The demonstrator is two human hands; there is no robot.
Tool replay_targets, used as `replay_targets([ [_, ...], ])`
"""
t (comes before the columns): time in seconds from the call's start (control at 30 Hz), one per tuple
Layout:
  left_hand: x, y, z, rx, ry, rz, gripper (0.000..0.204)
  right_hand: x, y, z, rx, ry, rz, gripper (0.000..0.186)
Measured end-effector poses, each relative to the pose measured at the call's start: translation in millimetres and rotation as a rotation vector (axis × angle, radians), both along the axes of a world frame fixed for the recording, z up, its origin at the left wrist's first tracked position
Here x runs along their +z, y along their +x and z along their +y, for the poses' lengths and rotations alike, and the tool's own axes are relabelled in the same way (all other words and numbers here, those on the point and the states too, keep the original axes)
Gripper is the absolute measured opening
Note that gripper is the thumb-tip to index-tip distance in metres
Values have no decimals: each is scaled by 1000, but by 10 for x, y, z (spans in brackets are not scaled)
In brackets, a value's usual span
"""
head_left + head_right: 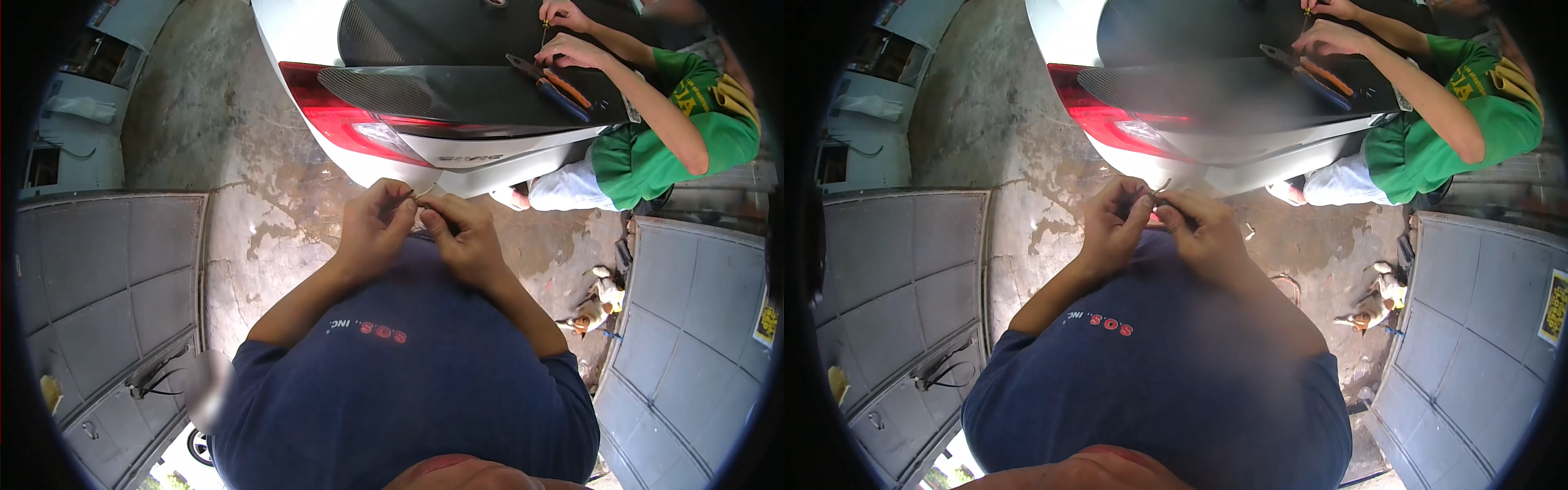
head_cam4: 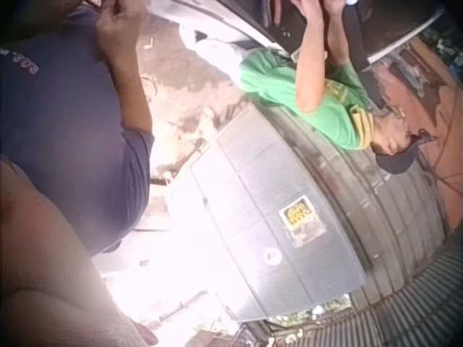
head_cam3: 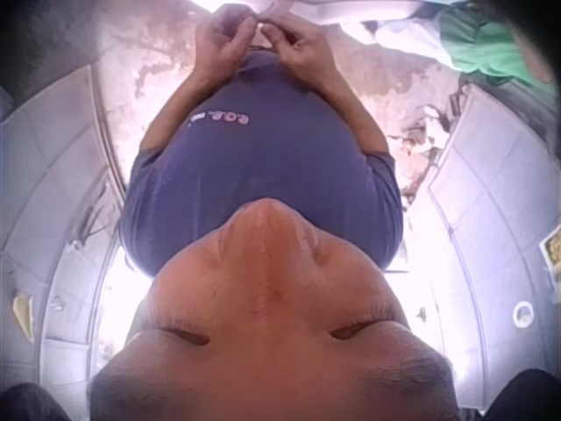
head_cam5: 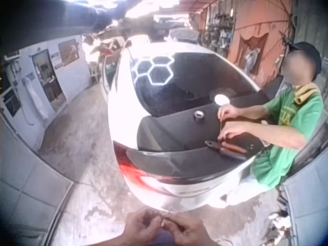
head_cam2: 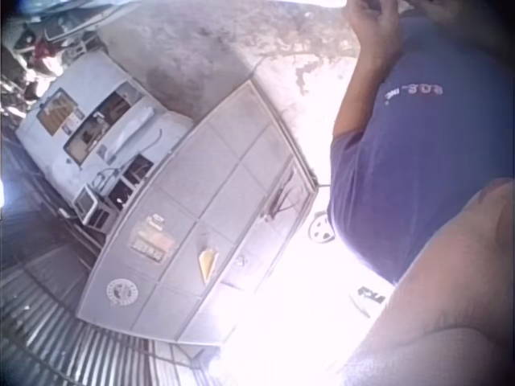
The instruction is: The person handles electrical wires and a connector at the rear of a vehicle, using pliers to strip insulation and join the wires by hand while another person assists.
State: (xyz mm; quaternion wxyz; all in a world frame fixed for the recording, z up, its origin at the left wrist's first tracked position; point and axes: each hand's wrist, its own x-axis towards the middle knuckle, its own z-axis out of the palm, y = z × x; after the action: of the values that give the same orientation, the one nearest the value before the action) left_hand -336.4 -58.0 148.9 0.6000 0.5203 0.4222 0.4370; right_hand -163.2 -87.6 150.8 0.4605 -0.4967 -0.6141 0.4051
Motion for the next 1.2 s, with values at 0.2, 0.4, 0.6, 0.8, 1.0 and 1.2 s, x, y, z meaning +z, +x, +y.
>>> replay_targets([
  [0.2, -9, -35, -27, -104, -110, 14, 12, 35, 84, 12, -127, -149, 72, 26],
  [0.4, 55, -63, -11, -186, -191, -201, 13, 12, 224, 143, 155, -728, 739, 19],
  [0.6, -43, -112, 25, -280, -232, -166, 17, 42, 130, 77, 58, -582, 663, 20],
  [0.8, 108, -81, 43, -262, -197, -105, 15, 21, 196, 249, 129, -543, 498, 24],
  [1.0, 36, 8, 76, -47, -178, -172, 14, 104, 86, 216, -78, 52, -105, 31],
  [1.2, -37, -44, 92, -5, -124, -147, 7, 155, -62, 128, -58, -81, -250, 30],
])
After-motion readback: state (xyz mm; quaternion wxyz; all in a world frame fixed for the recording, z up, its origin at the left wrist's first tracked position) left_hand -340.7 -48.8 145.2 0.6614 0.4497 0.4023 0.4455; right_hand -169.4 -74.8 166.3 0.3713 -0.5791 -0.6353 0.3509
